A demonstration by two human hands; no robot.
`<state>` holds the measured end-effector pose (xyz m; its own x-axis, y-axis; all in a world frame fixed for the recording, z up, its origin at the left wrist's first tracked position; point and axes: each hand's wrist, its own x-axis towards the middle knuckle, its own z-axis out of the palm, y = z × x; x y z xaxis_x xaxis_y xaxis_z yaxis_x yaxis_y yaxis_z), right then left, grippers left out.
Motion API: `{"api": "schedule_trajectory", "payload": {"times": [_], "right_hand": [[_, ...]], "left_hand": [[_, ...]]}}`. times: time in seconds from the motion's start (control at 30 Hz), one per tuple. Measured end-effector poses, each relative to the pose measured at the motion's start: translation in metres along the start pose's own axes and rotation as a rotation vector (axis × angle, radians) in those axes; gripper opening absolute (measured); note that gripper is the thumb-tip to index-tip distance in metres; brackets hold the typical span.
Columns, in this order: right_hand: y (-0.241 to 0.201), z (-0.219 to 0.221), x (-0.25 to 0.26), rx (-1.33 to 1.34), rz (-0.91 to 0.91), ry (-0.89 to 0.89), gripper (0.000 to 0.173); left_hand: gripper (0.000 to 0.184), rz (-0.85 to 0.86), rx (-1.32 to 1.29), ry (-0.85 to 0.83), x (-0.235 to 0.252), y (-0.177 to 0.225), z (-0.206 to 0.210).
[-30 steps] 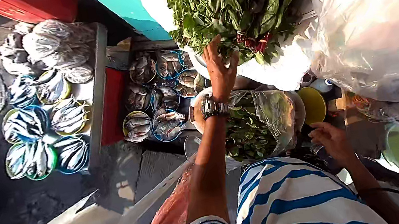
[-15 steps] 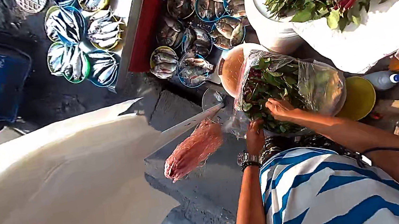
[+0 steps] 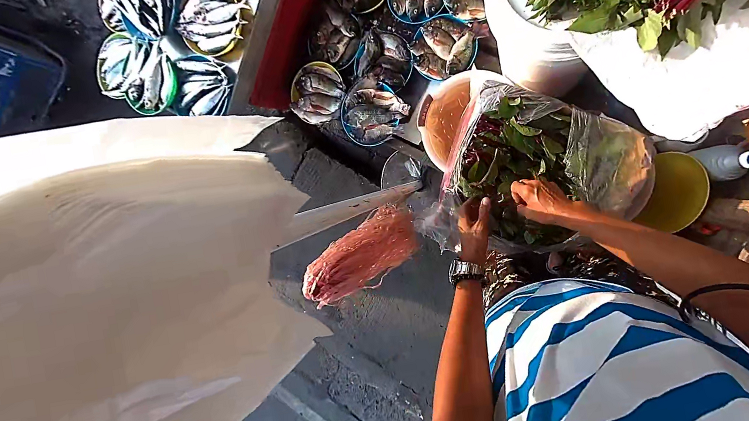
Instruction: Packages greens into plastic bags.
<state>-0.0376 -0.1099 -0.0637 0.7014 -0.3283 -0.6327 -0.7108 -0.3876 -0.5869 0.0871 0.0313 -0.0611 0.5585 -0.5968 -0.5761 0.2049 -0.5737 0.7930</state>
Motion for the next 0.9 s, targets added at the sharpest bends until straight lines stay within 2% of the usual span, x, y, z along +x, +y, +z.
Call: {"api": "schedule_trajectory", "payload": {"times": [0.13,0.23,0.37,0.47,0.6,0.7,0.8,0.83,0.9], "right_hand": [[-0.002,0.010,-0.010,0.097,0.005,-0.002,0.028],[0.003,0.012,-0.011,0.128,0.012,0.018,0.030],[-0.001,0.000,-0.003,0.191,0.038,0.248,0.027],[-0.008,0.001,0.024,0.136,-0.070,0.342,0.026],[-0.026,0.006,0.057,-0.012,-0.006,0.194,0.034],[-0.030,0.004,0.059,0.031,0.036,0.184,0.025],[-0.026,-0.008,0.036,0.117,-0.088,0.238,0.021],[-0.024,-0.011,0.025,0.130,-0.149,0.256,0.021],[-0.021,-0.015,0.004,0.154,-0.276,0.307,0.021]], "left_hand": [[0.050,0.074,-0.081,0.006,0.016,-0.014,0.024],[0.049,0.070,-0.151,0.074,0.019,-0.021,0.036],[0.043,0.079,-0.323,0.237,0.007,-0.019,0.032],[0.040,0.074,-0.576,0.236,-0.010,-0.002,0.017],[0.040,0.063,-0.719,0.221,-0.019,0.011,-0.008],[0.033,0.099,-0.593,0.251,-0.020,0.017,-0.024],[0.020,0.237,-0.295,0.222,-0.021,0.020,-0.031],[0.020,0.301,-0.201,0.194,-0.021,0.021,-0.030],[0.035,0.403,-0.072,0.116,-0.018,0.024,-0.023]]}}
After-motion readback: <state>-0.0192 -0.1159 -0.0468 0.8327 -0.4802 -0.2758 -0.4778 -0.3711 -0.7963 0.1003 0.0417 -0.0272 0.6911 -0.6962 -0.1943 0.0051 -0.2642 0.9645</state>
